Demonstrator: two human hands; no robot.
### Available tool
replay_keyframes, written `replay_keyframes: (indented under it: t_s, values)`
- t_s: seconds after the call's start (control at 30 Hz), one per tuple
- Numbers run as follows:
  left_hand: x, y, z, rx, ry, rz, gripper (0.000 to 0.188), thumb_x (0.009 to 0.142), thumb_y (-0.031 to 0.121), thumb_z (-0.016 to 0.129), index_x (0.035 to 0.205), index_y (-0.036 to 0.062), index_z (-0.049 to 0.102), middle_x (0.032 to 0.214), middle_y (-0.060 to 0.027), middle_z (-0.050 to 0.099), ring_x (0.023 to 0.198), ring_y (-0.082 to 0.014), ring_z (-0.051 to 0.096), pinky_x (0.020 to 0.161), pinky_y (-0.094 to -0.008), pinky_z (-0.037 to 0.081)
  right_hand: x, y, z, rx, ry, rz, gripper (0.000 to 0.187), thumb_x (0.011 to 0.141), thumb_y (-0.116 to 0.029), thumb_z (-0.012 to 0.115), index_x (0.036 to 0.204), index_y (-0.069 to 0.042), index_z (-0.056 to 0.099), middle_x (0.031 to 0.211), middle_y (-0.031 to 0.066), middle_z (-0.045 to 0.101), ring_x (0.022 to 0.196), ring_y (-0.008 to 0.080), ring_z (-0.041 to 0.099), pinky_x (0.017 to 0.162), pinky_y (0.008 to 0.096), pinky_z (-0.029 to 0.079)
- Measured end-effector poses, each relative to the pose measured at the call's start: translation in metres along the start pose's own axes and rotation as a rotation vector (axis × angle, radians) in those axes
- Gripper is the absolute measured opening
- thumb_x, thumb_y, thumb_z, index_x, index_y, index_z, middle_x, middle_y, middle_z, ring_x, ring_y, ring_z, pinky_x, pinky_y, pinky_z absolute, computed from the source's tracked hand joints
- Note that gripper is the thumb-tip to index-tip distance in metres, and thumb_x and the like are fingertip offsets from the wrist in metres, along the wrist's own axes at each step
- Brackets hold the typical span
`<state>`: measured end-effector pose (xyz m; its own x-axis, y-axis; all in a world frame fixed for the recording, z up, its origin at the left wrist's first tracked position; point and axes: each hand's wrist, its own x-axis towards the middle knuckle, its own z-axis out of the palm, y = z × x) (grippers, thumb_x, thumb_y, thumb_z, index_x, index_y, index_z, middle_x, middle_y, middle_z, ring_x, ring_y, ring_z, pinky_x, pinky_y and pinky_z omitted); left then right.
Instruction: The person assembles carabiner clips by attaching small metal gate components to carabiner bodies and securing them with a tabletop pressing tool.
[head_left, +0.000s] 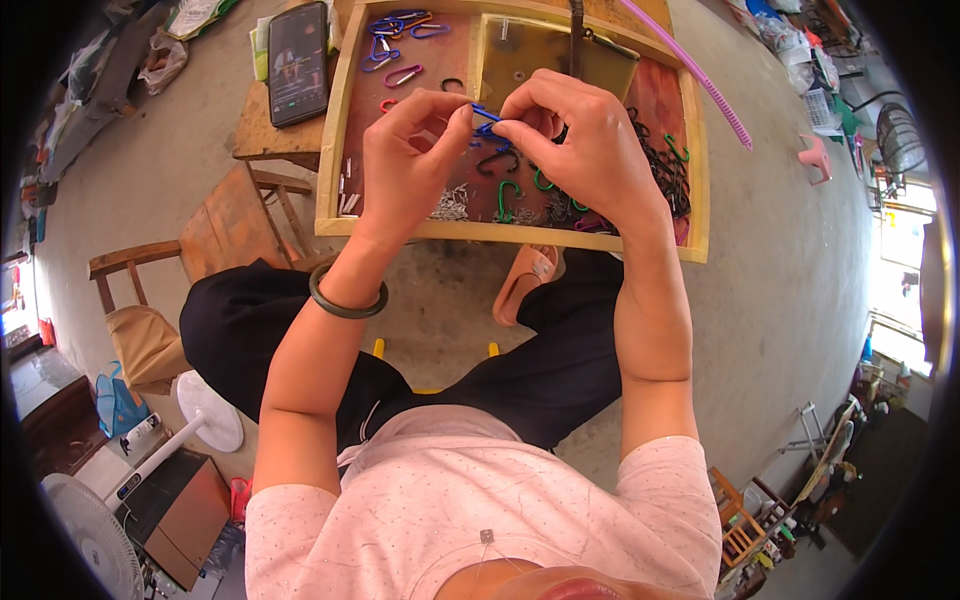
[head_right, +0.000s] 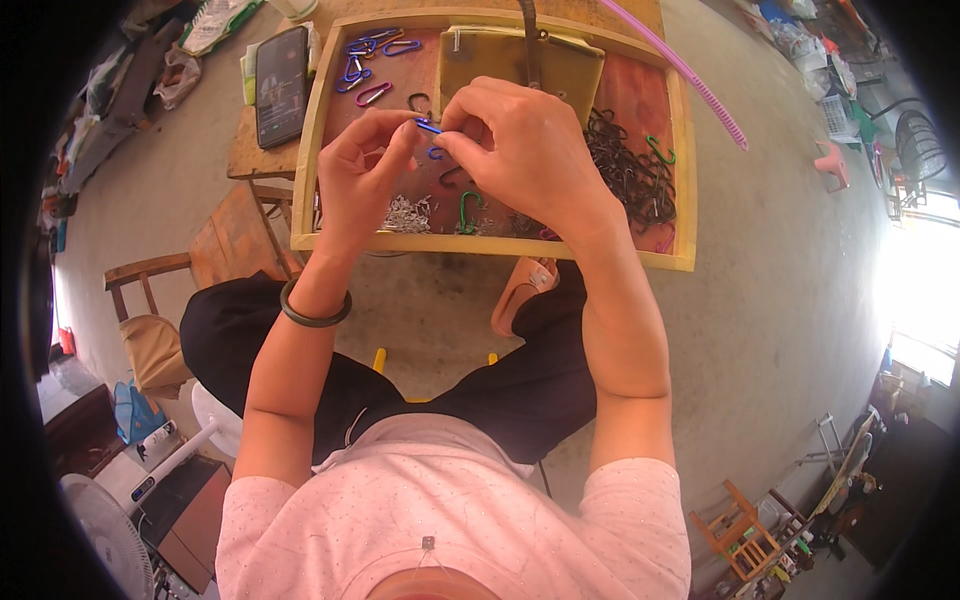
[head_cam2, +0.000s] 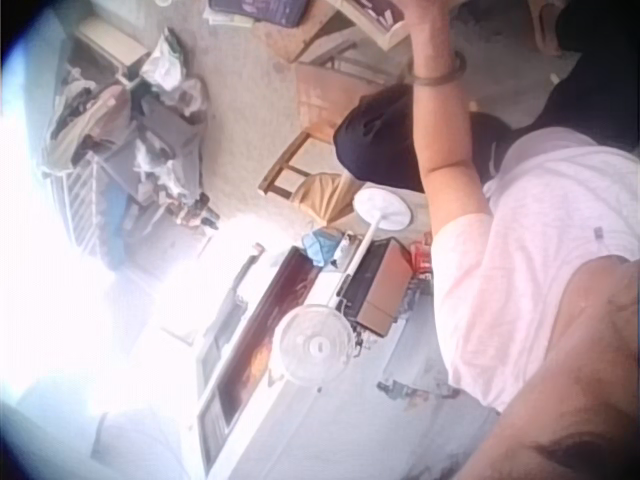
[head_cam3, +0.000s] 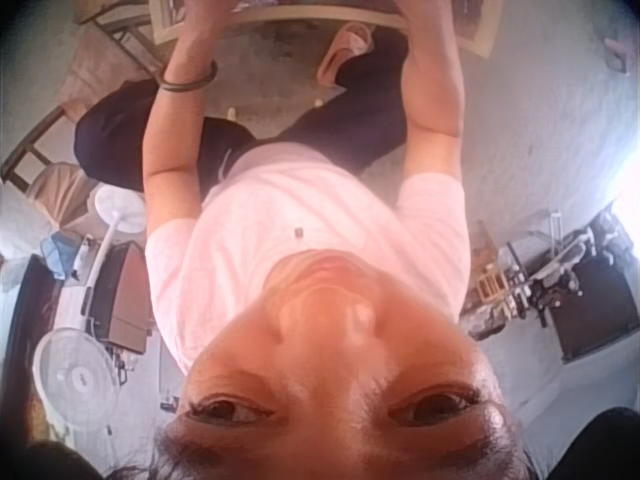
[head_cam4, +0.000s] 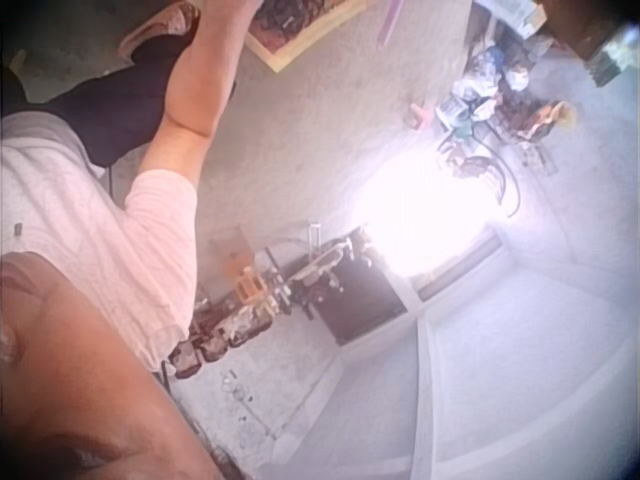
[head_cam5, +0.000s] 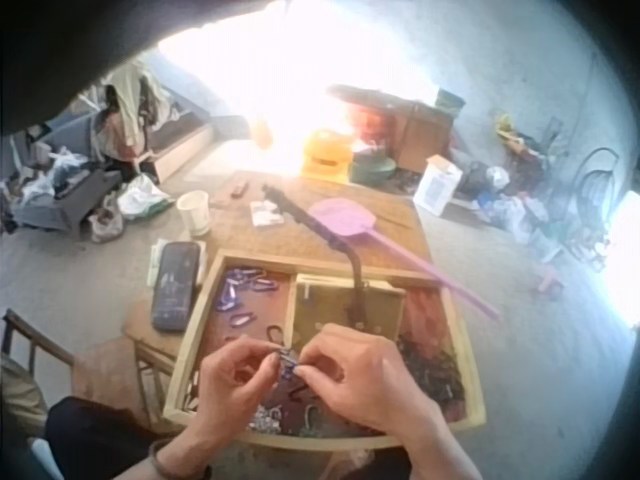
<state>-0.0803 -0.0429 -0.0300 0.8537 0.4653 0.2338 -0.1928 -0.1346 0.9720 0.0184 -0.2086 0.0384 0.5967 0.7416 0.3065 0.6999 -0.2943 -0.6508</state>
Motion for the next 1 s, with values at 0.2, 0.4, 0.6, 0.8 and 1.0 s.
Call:
replay_keyframes:
  t_s: [0.2, 0.4, 0.6, 0.8, 1.0]
  values:
    - [0.0, -0.003, 0.001, 0.039, 0.023, 0.041, 0.011, 0.095, 0.009, 0.072, 0.101, 0.0, 0.075, 0.083, 0.0003, 0.072, 0.067, -0.0026, 0.064, 0.055, -0.0196, 0.047, 0.001, 0.0, 0.0, 0.005, 0.004, -0.007, 0.014, 0.086, -0.018, 0.076, 0.088, -0.006, 0.07, 0.08, 0.0053, 0.068, 0.069, 0.0221, 0.067, 0.065, 0.0343, 0.052]
    - [0.0, -0.003, 0.001, 0.037, 0.032, 0.049, 0.011, 0.096, 0.008, 0.071, 0.101, -0.0008, 0.074, 0.082, 0.0005, 0.071, 0.065, -0.002, 0.063, 0.054, -0.0193, 0.046, 0.001, 0.001, 0.001, 0.007, -0.001, -0.006, 0.015, 0.087, -0.019, 0.076, 0.088, -0.006, 0.069, 0.08, 0.0054, 0.068, 0.069, 0.0224, 0.067, 0.065, 0.0344, 0.052]
    - [0.008, 0.007, 0.001, -0.102, 0.025, -0.05, 0.015, 0.097, 0.012, 0.072, 0.104, -0.0014, 0.074, 0.09, -0.0027, 0.075, 0.067, -0.0037, 0.063, 0.057, -0.0195, 0.047, 0.003, 0.007, -0.004, 0.049, -0.067, 0.112, 0.014, 0.092, -0.011, 0.075, 0.096, 0.001, 0.068, 0.081, 0.0063, 0.07, 0.069, 0.0122, 0.063, 0.065, 0.027, 0.05]
    - [0.03, 0.016, 0.014, -0.125, -0.072, -0.08, 0.02, 0.096, 0.018, 0.075, 0.105, 0.0005, 0.074, 0.089, -0.0019, 0.075, 0.07, -0.0057, 0.063, 0.062, -0.0207, 0.049, 0.014, 0.028, -0.005, 0.697, 0.077, 0.31, 0.013, 0.096, -0.01, 0.071, 0.098, 0.002, 0.07, 0.087, 0.0075, 0.076, 0.075, 0.0109, 0.071, 0.066, 0.0242, 0.054]
    - [0.049, 0.016, 0.017, -0.198, -0.166, -0.107, 0.019, 0.094, 0.019, 0.077, 0.101, 0.0022, 0.073, 0.084, -0.0017, 0.072, 0.069, -0.0045, 0.063, 0.058, -0.0202, 0.046, 0.023, 0.027, -0.006, 0.592, 0.122, 0.254, 0.017, 0.096, -0.01, 0.071, 0.108, 0.002, 0.07, 0.09, 0.0086, 0.076, 0.078, 0.0139, 0.072, 0.071, 0.0275, 0.057]
